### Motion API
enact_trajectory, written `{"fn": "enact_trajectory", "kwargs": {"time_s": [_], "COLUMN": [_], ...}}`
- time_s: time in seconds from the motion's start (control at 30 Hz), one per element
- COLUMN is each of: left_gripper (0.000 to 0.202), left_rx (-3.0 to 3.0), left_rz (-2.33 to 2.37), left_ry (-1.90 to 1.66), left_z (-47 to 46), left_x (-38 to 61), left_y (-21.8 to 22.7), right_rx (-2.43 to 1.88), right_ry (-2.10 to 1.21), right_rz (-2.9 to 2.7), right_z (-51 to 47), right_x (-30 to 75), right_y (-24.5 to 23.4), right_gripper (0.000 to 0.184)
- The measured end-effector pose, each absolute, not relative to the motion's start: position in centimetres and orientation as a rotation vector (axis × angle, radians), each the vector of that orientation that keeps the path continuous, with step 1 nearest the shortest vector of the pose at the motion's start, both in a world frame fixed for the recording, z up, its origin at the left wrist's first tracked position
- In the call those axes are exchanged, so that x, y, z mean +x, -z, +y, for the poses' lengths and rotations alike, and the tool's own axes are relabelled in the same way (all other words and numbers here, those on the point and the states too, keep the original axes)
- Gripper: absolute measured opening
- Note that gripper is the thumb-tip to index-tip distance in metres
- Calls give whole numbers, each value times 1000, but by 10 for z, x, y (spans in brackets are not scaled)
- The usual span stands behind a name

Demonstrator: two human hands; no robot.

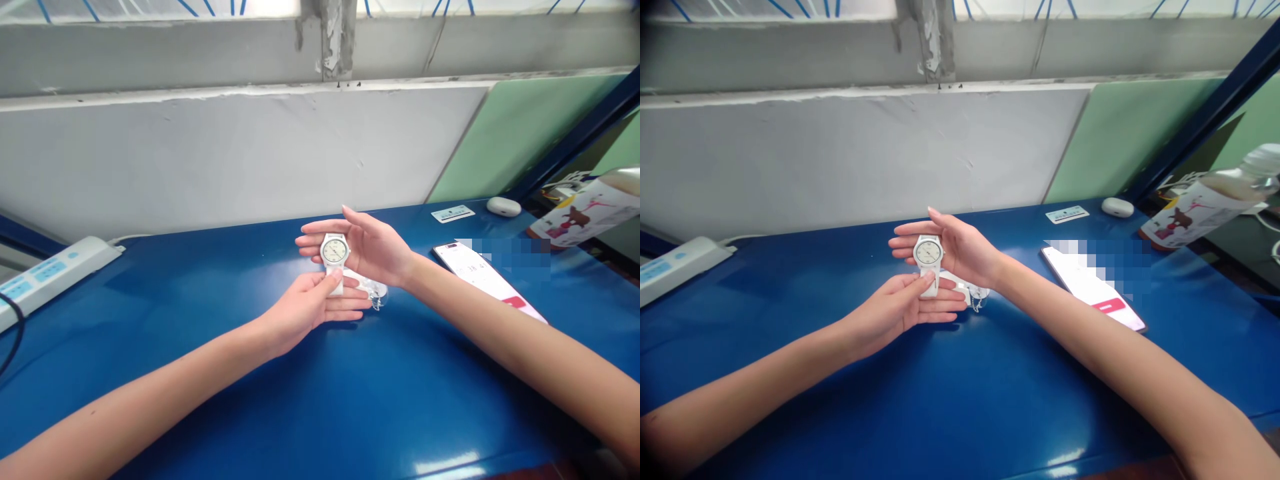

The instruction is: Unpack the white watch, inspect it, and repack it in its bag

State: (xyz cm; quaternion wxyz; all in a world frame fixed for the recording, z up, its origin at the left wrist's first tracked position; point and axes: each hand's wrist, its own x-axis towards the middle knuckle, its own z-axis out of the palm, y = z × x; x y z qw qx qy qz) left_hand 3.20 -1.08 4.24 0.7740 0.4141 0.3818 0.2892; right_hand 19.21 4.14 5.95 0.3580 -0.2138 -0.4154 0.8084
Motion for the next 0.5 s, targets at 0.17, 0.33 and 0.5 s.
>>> {"fn": "enact_trajectory", "kwargs": {"time_s": [0.17,0.33,0.5], "left_gripper": [29,30,33], "left_rx": [898,1033,1663], "left_rz": [814,849,1091], "left_ry": [-648,-781,-1012], "left_z": [-11,-9,4], "left_x": [32,30,16], "left_y": [-44,-51,-47], "right_rx": [-509,-533,-720], "right_ry": [-2053,-1854,-1356], "right_rz": [-1102,-1224,-1514], "right_z": [42,46,47], "right_x": [192,199,208], "right_y": [-58,-62,-75], "right_gripper": [44,39,27]}}
